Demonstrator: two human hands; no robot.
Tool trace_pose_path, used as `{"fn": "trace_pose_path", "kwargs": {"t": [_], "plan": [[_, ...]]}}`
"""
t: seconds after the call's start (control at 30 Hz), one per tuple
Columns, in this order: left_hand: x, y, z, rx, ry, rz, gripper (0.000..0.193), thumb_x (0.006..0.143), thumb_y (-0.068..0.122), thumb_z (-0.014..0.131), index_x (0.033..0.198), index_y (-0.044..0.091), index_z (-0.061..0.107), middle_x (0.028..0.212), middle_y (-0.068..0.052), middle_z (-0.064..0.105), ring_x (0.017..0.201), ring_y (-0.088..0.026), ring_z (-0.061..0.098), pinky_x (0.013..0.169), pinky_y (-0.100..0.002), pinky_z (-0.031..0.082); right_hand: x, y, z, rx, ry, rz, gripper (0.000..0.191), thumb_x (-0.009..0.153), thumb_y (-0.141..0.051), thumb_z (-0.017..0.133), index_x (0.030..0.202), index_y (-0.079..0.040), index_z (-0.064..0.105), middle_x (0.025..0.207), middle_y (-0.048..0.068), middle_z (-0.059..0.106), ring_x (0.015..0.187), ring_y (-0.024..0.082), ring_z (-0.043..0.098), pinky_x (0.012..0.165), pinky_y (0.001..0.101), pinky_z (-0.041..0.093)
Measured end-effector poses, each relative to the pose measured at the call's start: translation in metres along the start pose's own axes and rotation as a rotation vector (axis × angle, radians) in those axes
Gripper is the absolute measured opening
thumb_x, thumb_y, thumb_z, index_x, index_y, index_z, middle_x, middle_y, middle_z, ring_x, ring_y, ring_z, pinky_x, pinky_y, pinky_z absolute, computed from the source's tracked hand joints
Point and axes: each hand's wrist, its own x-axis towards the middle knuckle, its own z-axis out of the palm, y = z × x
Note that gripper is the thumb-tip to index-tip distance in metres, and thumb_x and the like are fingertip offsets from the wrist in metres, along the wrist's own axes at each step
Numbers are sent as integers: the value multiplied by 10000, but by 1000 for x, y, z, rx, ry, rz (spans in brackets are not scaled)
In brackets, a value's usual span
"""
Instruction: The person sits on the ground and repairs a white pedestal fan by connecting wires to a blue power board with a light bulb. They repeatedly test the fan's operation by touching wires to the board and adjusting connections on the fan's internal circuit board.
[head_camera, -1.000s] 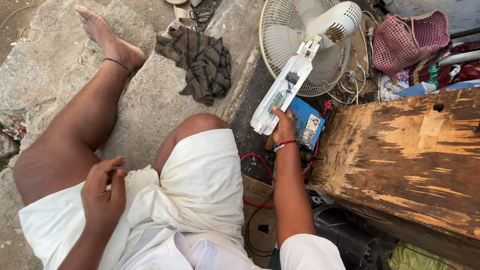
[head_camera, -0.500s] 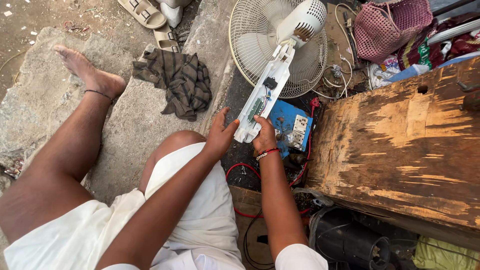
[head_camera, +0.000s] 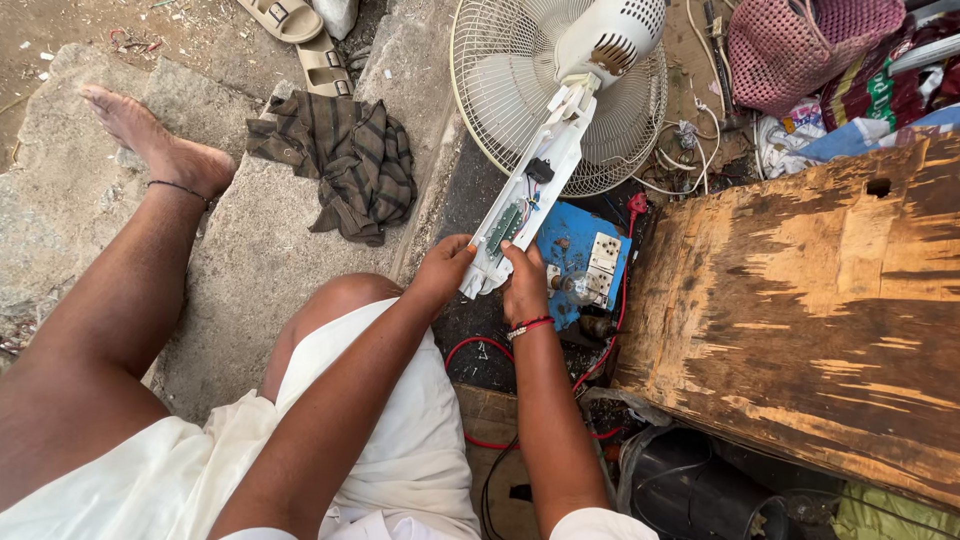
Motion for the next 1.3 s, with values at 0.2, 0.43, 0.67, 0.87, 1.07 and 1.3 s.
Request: {"fn": "trace_pose_path", "kwargs": {"t": [0.2, 0.43, 0.67, 0.87, 1.07, 1.3], "plan": [[2, -5, -2, 69, 6, 44, 333, 1025, 183, 581, 1297, -1, 637, 1078, -97, 756, 907, -121, 693, 802, -269, 548, -8, 5, -4, -515, 228, -362, 513, 907, -40, 688, 1370, -12, 471, 1289, 108, 605, 1066, 171, 675, 865, 316, 586], [3, -8, -3, 15, -14, 43, 343, 1026, 171, 572, 1316, -5, 618, 1097, -101, 751, 924, -126, 690, 808, -272, 549, -5, 8, -2, -1079, 385, -615, 322, 885, -60, 759, 1162, 10, 609, 1191, 144, 626, 944, 250, 707, 732, 341, 609], [2, -12, -3, 60, 24, 30, 371, 1026, 183, 578, 1345, -4, 605, 1123, -116, 744, 962, -142, 689, 841, -279, 544, -6, 8, -9, -1142, 446, -720, 158, 928, -59, 716, 1069, -3, 673, 1016, 122, 702, 814, 247, 732, 660, 369, 587], [1, -13, -2, 72, 21, 36, 366, 1028, 185, 572, 1342, -1, 609, 1140, -114, 750, 973, -135, 698, 854, -277, 546, -6, -2, -15, -1052, 511, -736, 106, 944, -87, 741, 1001, -12, 694, 938, 107, 705, 754, 219, 710, 656, 358, 572], [-4, -4, -3, 166, 36, -86, 369, 1031, 209, 543, 1346, 28, 609, 1101, -118, 752, 916, -152, 713, 814, -297, 557, 4, -12, -20, -915, 521, -616, 144, 981, -155, 729, 946, -18, 706, 822, 61, 718, 701, 144, 675, 616, 314, 553], [-1, -9, -4, 149, 34, -39, 370, 1028, 210, 560, 1338, 16, 615, 1114, -120, 754, 934, -151, 710, 839, -300, 550, 4, -19, -19, -948, 522, -465, 203, 987, -202, 717, 898, -21, 690, 752, 56, 715, 626, 110, 664, 563, 308, 529]]}}
